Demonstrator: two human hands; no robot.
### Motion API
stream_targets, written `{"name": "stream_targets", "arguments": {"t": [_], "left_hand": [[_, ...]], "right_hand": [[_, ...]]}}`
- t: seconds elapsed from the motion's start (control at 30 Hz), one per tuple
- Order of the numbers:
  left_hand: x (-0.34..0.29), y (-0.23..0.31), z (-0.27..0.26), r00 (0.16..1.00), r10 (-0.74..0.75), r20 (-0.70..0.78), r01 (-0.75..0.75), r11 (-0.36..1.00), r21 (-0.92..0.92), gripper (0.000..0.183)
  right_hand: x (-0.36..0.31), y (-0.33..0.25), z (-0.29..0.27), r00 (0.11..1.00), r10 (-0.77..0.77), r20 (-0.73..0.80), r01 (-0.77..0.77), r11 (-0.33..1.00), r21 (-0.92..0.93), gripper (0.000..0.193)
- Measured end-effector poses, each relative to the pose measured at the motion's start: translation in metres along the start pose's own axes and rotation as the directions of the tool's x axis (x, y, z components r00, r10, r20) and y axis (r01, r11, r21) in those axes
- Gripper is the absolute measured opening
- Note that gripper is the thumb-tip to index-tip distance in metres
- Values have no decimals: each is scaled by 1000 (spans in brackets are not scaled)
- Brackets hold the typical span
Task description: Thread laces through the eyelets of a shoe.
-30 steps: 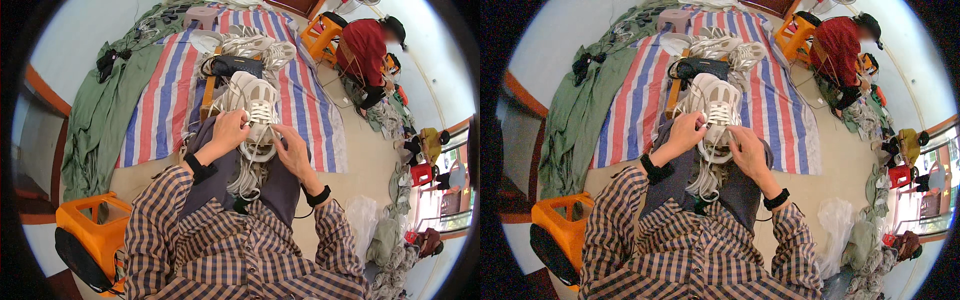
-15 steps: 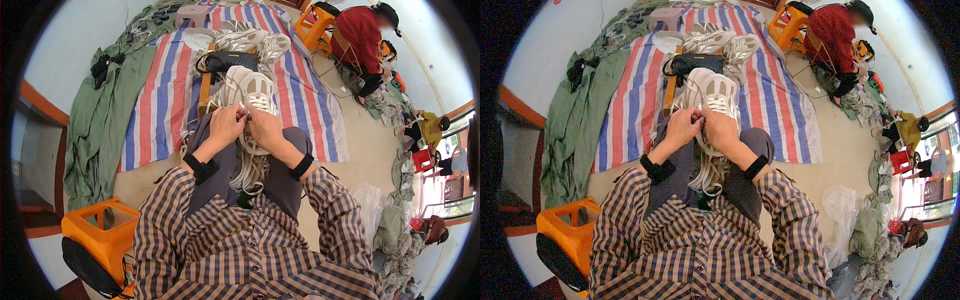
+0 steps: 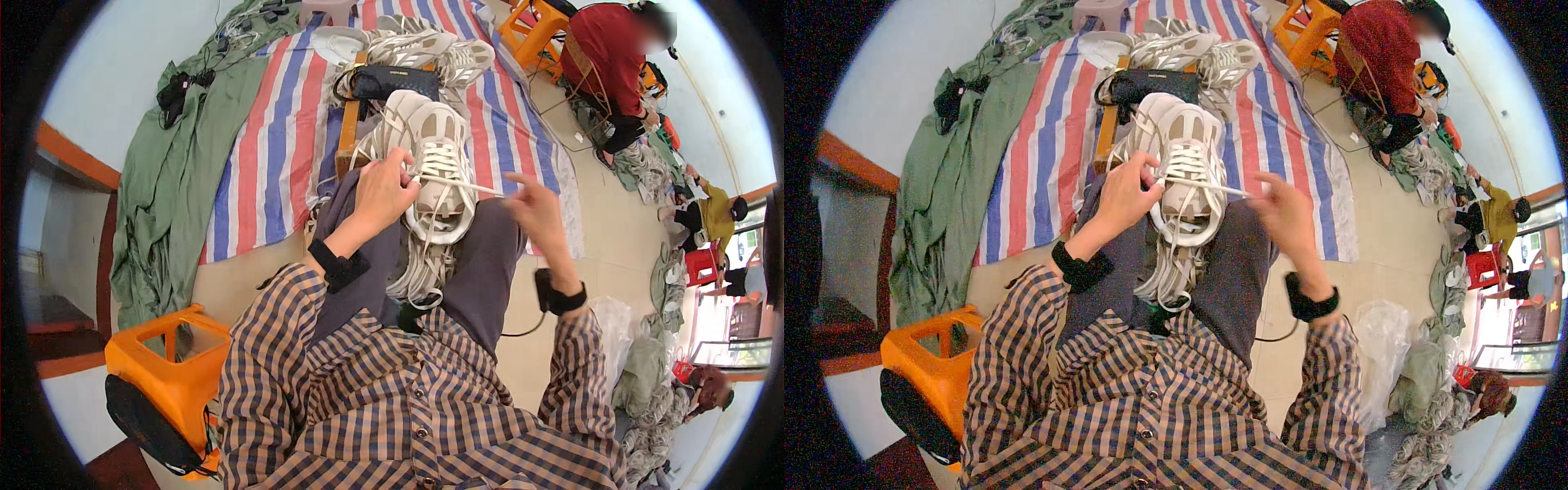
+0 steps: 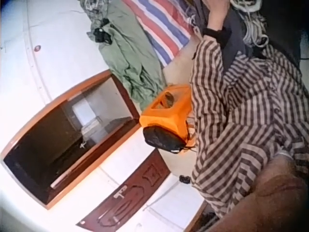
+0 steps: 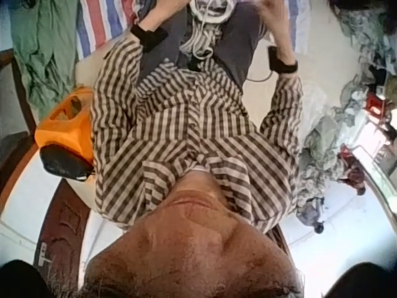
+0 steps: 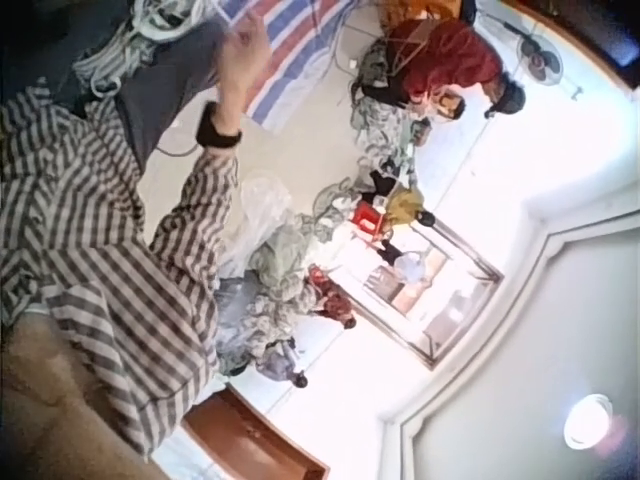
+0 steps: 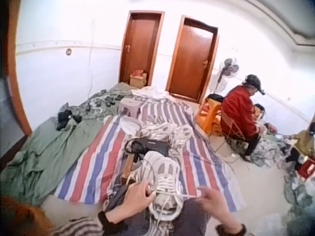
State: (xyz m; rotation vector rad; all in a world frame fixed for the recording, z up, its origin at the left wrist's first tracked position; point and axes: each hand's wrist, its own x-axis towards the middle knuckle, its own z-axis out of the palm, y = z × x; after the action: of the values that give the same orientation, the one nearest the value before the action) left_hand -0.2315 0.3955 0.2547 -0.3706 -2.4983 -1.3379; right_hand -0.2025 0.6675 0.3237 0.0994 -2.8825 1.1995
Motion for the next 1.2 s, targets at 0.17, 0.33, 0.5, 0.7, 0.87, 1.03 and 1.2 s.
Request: {"name": "stream_targets", "arguments": {"t": [0.17,0.33,0.5,0.7,0.87,1.03,1.2], "left_hand": [[4,-5,4,998,52,23,-53,997,48,33],[4,3,-2,998,30,60,-36,994,102,28],[9,1,0,983,-145,115,144,989,20,24],[19,0,9,992,-66,104,62,997,45,10],[31,15,4,965,263,-8,-254,939,231,5],[42,34,-7,971,22,238,0,996,-90,9],[36,27,-13,984,134,114,-137,990,18,12]], "right_hand": [[-53,110,-60,964,236,-124,-223,968,113,33],[-67,94,-29,964,244,-105,-243,970,18,30],[-26,38,14,945,-174,-276,204,975,85,27],[-1,12,47,975,-180,-131,206,953,223,26],[4,-3,54,949,-302,-87,313,930,191,25],[12,-6,57,942,-315,-114,328,936,129,22],[25,-18,64,957,-283,-60,285,958,30,16]]}}
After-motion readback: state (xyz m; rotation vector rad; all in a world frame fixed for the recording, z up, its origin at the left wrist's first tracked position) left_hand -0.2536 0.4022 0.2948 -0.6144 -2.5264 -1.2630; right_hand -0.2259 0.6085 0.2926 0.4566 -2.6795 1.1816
